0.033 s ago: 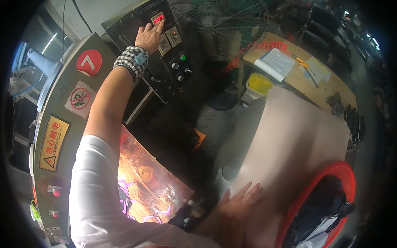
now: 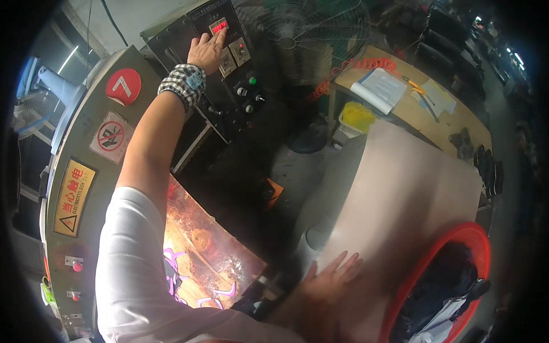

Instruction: The person places pink foam sheets on a die-cutting machine, aligns them, and operates the machine to cut out shapes. They remove the cut pieces and the surrounding waste, then bag the finished pieces. The process is repeated with new sheets.

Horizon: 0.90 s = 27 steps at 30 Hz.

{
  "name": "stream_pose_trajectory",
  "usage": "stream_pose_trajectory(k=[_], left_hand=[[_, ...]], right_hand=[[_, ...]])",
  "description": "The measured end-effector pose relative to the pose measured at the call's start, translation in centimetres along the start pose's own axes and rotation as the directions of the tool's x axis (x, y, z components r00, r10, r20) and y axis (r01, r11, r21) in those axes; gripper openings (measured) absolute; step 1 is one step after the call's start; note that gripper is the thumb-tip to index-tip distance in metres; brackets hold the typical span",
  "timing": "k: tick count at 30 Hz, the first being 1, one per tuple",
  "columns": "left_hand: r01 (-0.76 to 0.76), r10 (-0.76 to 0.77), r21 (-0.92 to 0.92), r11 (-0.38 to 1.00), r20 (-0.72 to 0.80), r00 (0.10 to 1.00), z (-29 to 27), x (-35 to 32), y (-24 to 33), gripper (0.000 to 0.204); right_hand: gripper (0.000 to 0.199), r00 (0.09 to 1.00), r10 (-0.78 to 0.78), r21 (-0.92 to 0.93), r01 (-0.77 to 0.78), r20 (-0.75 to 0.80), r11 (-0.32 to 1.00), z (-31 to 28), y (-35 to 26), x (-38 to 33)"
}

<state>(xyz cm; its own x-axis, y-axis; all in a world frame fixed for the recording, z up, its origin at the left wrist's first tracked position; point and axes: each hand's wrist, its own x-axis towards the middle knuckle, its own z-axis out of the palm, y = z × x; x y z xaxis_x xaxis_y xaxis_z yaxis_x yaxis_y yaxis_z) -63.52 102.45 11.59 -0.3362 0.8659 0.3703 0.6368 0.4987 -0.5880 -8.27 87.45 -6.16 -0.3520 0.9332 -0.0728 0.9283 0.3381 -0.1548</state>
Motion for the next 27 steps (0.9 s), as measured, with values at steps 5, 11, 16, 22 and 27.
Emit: stream_pose_trajectory(k=[5, 11, 16, 22, 27], left_hand=[[0.059, -0.043, -0.171, 0.984, 0.099, 0.994, -1.2, -0.4, -0.4, 0.082], [0.0, 0.028, -0.166, 0.986, 0.169, 0.985, -2.7, -0.9, -0.6, 0.07], [-0.087, 0.085, 0.015, 0.996, 0.103, 0.991, -2.0, -0.5, -0.8, 0.065], [-0.04, 0.037, 0.042, 0.998, 0.081, 0.996, -1.2, 0.3, -0.3, 0.068], [-0.099, 0.11, -0.257, 0.961, 0.03, 0.993, -5.8, -4.5, 3.2, 0.081]], right_hand=[[0.077, 0.999, -0.009, 0.036, 0.01, -0.037, 0.999, 0.7, 0.1, -0.2], [0.083, 0.986, -0.051, 0.092, 0.066, -0.159, 0.994, 2.1, 0.9, -0.4], [0.083, 0.992, -0.044, 0.036, 0.049, -0.117, 0.998, 1.6, 0.4, -0.5], [0.082, 0.999, 0.018, 0.067, -0.016, -0.034, 0.998, 1.1, -0.2, -0.3], [0.08, 0.997, 0.03, 0.008, -0.03, -0.069, 1.0, 1.6, 0.0, -0.2]])
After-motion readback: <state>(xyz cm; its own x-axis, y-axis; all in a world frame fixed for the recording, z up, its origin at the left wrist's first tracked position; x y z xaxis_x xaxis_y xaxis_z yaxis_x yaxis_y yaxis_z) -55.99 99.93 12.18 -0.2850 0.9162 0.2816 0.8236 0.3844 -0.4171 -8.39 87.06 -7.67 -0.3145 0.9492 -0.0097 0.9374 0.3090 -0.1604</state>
